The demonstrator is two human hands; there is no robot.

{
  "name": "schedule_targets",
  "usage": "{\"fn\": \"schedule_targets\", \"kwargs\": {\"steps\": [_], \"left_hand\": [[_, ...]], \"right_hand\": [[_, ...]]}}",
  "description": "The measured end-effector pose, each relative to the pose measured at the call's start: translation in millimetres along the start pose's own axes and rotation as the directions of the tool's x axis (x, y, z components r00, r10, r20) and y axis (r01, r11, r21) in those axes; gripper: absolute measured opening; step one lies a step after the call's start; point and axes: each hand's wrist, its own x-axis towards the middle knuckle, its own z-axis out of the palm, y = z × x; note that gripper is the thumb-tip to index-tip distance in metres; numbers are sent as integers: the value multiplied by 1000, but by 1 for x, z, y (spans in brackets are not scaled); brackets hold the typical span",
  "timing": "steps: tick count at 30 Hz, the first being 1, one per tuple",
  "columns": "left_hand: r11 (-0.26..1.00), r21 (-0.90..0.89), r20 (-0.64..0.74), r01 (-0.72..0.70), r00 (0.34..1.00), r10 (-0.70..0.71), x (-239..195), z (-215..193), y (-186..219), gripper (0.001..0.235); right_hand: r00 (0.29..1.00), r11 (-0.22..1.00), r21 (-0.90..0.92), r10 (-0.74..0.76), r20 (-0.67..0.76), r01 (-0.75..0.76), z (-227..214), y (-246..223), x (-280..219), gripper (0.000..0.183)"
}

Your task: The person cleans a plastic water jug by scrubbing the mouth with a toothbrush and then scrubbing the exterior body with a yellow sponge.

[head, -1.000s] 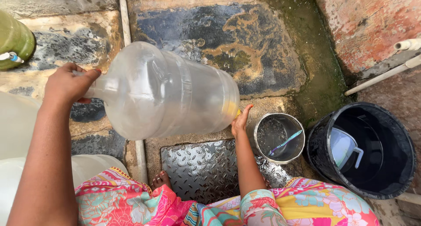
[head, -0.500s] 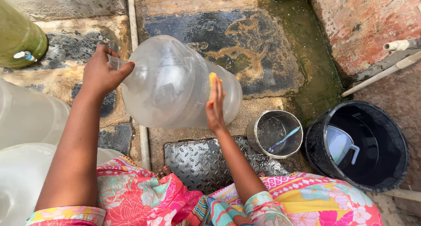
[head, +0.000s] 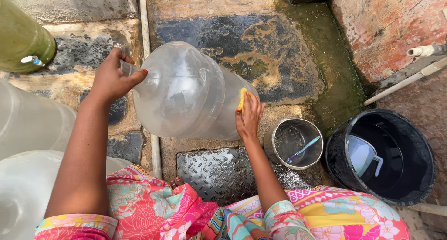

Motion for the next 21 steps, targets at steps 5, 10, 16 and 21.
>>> {"fn": "schedule_targets", "kwargs": {"steps": [5, 10, 16, 21], "left_hand": [[998, 13, -80, -57, 995, 58, 4, 9, 3, 53], [997, 47, -78, -57, 995, 60, 3, 9, 5, 54], [995, 12, 21, -102, 995, 101, -5, 7, 29, 50], [997, 77, -119, -18, 993, 27, -6, 26, 53, 46]], "right_hand": [[931, 869, 337, -355, -84, 362, -18, -111, -17, 115], [870, 832, 256, -469, -153, 493, -22, -147, -34, 114], [892, 860, 273, -452, 15, 431, -53, -136, 42, 111], [935, 904, 264, -355, 20, 337, -69, -159, 32, 109]]}}
